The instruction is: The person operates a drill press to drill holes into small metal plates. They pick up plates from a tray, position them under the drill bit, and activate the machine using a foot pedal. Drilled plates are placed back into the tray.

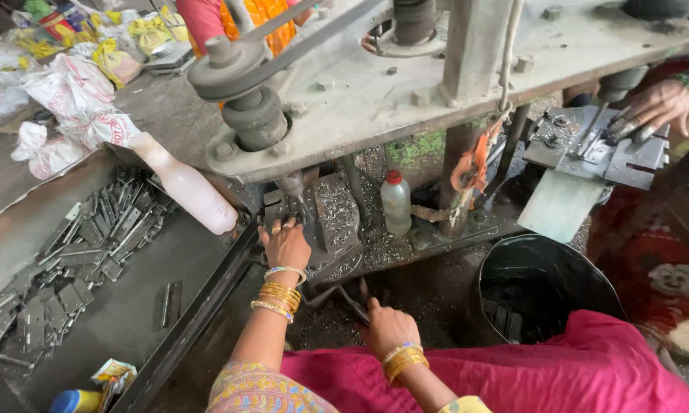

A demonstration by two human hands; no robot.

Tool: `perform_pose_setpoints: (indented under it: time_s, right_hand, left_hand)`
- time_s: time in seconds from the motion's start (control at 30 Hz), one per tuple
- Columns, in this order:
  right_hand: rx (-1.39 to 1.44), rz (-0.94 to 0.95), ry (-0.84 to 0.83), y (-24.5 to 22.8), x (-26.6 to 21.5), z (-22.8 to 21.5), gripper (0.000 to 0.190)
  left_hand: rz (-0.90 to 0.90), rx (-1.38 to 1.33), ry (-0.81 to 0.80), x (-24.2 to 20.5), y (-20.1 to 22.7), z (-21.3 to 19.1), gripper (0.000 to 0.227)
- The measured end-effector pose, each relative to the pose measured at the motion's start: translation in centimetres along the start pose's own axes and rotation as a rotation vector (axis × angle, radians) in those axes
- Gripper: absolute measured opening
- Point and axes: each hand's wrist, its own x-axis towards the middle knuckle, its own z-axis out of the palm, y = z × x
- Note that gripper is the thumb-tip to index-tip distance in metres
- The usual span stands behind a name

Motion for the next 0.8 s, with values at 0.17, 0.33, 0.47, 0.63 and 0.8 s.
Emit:
perform_pose_setpoints:
  time_s: [0.17,0.33,0.47,0.63,0.8]
  right_hand:
    - [0.093,0.121,-0.105,4.0,-0.1,5.0,0.034]
    - [0.038,0.115,-0.086,1.2,-1.4,1.3,0.042]
    - [0.010,-0.196,0.295,-2.3,-4.2,-4.5,0.045]
    - [0.067,-0.343,0.546,-4.7,-5.3,-8.3,0.018]
    - [0.067,-0.344,0.648,-4.7,-5.2,-7.9,0.016]
  left_hand:
    - [0.019,0.023,0.085,-1.3,0.0,0.4,0.028]
    - [0.056,-0.135,0.114,-1.3,-0.8,-0.9,0.031]
    - [-0.055,-0.305,0.213,-3.0,-5.2,-2.8,0.028]
    - [-0.374,0.040,0.261,-7.6,-16.6,-3.3,0.032]
    - [-0.779,0.100,0.074,-11.5,-25.1,0.6,0.053]
